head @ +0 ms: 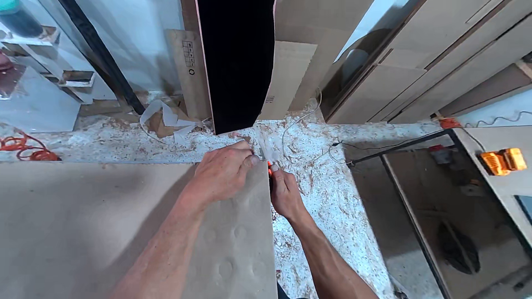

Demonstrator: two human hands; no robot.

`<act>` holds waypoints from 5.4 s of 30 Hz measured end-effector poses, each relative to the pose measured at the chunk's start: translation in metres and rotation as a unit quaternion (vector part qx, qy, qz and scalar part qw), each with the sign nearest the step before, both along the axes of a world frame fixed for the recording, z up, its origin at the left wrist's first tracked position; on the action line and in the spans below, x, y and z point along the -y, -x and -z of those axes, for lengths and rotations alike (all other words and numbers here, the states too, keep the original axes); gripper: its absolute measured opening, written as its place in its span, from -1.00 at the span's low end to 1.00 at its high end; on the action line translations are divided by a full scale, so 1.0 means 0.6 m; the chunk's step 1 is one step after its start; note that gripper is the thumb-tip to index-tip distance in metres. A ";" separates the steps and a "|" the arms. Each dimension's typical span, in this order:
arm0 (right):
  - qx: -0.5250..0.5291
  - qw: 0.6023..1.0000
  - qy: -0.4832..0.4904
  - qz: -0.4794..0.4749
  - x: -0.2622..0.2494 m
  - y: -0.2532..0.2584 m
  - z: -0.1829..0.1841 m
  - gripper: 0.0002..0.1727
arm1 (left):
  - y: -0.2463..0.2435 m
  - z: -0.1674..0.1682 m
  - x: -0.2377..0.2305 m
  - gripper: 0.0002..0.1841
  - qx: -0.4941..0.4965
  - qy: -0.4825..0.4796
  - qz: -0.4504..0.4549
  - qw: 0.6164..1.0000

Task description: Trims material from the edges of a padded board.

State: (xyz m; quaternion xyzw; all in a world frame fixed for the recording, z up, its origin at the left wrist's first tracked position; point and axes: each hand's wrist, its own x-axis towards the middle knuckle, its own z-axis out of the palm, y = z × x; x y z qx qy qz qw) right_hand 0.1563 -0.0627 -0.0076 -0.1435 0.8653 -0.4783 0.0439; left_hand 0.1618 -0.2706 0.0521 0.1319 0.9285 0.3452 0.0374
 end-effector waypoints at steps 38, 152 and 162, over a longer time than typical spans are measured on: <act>-0.086 0.996 -0.021 -0.008 -0.005 -0.029 0.011 -0.22 | 0.000 0.004 -0.003 -0.51 0.030 0.007 -0.024 0.999; 0.038 0.993 0.022 -0.108 -0.203 -0.628 0.028 -0.27 | -0.017 -0.014 -0.031 -0.50 0.032 -0.012 -0.052 0.998; 0.242 0.898 0.309 0.200 -0.444 -0.630 -0.005 -0.02 | -0.019 0.003 -0.014 -0.45 0.000 0.020 -0.025 0.999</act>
